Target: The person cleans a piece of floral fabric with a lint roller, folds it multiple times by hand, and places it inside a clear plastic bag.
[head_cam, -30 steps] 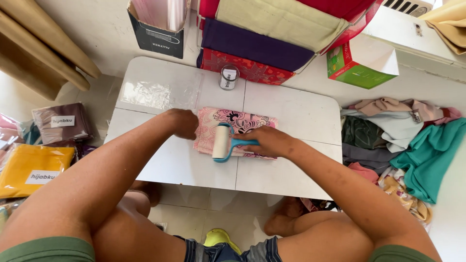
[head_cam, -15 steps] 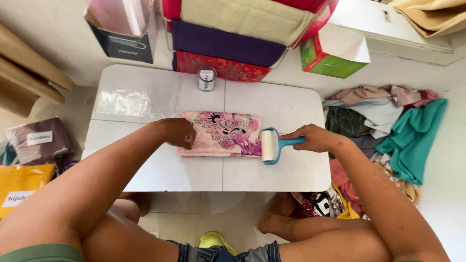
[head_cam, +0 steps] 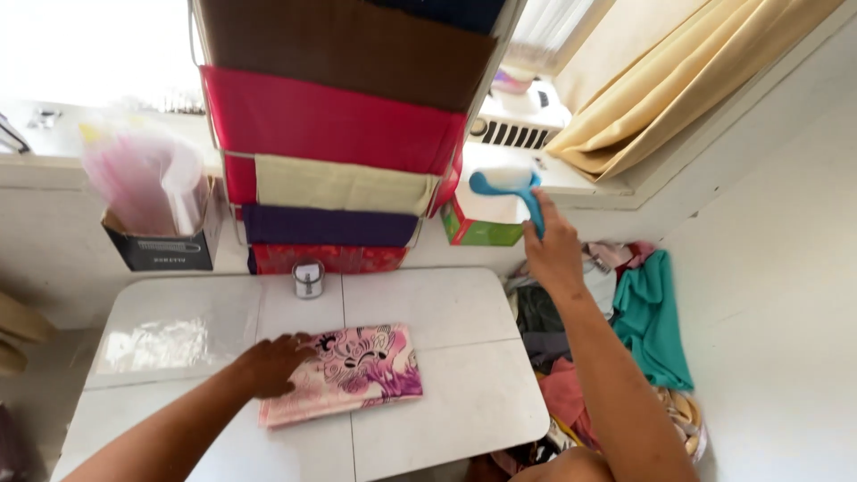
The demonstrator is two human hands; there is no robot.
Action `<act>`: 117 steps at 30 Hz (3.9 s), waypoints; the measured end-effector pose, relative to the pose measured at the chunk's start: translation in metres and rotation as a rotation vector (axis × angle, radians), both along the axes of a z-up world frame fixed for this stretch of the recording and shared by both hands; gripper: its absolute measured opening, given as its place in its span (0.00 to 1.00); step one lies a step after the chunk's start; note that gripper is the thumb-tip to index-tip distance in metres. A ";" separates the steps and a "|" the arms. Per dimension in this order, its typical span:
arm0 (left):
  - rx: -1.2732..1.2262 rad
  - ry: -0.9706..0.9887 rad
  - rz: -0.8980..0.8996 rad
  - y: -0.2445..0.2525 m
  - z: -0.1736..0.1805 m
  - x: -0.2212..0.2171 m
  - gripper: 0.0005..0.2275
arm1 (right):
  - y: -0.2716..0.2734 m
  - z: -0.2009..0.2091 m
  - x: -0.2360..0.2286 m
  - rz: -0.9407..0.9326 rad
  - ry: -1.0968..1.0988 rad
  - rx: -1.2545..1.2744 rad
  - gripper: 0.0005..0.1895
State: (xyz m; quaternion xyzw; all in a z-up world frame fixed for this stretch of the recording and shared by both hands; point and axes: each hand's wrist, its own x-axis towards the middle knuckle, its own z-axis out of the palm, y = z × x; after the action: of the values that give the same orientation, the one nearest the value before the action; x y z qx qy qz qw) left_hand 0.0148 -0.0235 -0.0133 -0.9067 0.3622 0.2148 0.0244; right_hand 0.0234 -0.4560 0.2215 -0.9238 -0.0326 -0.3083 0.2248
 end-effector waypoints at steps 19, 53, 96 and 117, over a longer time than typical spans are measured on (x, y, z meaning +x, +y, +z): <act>0.139 -0.031 -0.003 0.014 -0.029 0.003 0.33 | 0.077 -0.011 -0.005 0.102 -0.538 -0.785 0.25; -1.273 0.201 0.680 -0.196 -0.037 -0.085 0.31 | 0.056 -0.216 -0.071 0.112 0.713 0.785 0.11; -1.901 0.507 1.295 -0.201 -0.010 -0.098 0.31 | 0.137 -0.172 -0.075 0.205 0.769 0.258 0.11; -2.628 0.991 1.079 -0.067 -0.060 -0.074 0.45 | 0.254 -0.210 -0.115 0.264 0.655 -0.014 0.13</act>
State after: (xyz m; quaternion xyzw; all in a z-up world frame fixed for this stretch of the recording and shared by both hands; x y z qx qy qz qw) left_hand -0.0587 -0.0907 -0.0737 -0.1402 -0.1052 0.0052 -0.9845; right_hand -0.0920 -0.2018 0.0114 -0.9629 -0.0801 0.0363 0.2551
